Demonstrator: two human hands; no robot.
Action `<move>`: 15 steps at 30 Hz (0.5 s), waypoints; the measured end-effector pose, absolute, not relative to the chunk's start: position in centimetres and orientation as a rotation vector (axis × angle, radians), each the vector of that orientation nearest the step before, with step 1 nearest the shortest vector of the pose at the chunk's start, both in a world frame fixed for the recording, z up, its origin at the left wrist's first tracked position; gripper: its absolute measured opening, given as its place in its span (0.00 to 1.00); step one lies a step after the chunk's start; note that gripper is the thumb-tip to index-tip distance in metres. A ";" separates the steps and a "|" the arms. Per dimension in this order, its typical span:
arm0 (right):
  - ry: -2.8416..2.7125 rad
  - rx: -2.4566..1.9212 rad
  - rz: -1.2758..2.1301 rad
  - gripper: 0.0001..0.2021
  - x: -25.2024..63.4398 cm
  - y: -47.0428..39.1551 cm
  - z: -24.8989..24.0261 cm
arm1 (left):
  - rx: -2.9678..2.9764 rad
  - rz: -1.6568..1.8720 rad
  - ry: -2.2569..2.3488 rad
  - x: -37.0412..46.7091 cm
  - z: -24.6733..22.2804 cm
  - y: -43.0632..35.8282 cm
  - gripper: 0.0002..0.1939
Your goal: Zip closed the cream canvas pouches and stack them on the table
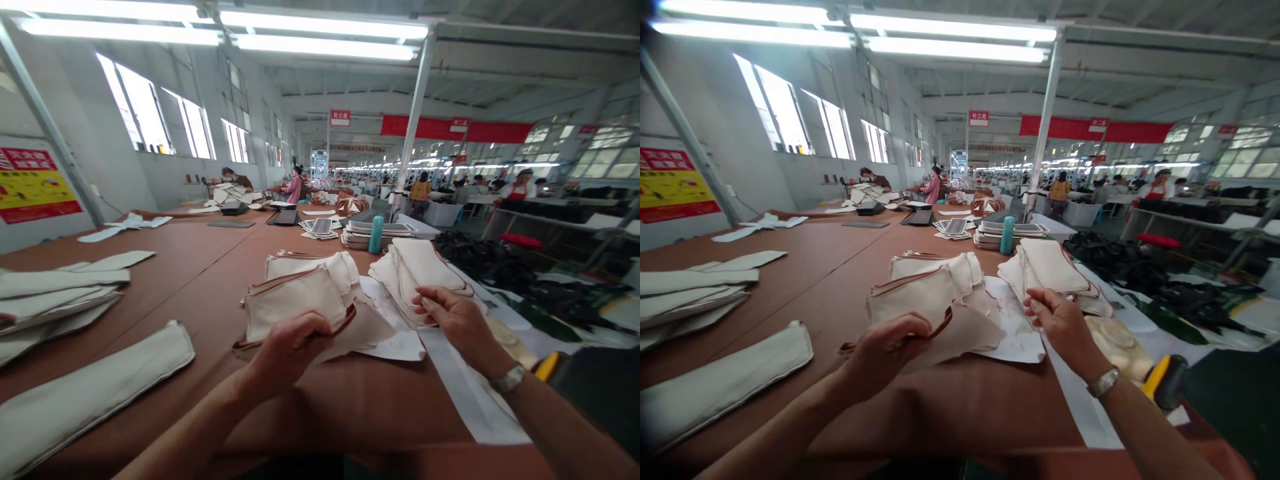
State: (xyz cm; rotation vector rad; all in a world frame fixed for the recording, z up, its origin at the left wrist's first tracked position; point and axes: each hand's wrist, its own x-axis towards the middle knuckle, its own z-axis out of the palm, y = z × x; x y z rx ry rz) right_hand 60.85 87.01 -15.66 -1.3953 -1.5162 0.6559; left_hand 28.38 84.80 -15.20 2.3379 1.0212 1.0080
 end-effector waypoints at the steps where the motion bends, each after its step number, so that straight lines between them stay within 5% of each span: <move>1: -1.576 -1.309 0.727 0.18 59.9 85.9 -14.7 | 2.242 0.982 0.841 28.2 -14.1 83.1 0.07; 6: -1.806 -0.721 1.422 0.19 53.2 78.8 -12.6 | 1.927 1.032 0.701 29.2 -13.0 78.5 0.08; 15: -1.551 -0.700 1.329 0.17 49.3 70.9 -16.0 | 2.035 1.251 0.896 31.2 -15.8 74.3 0.09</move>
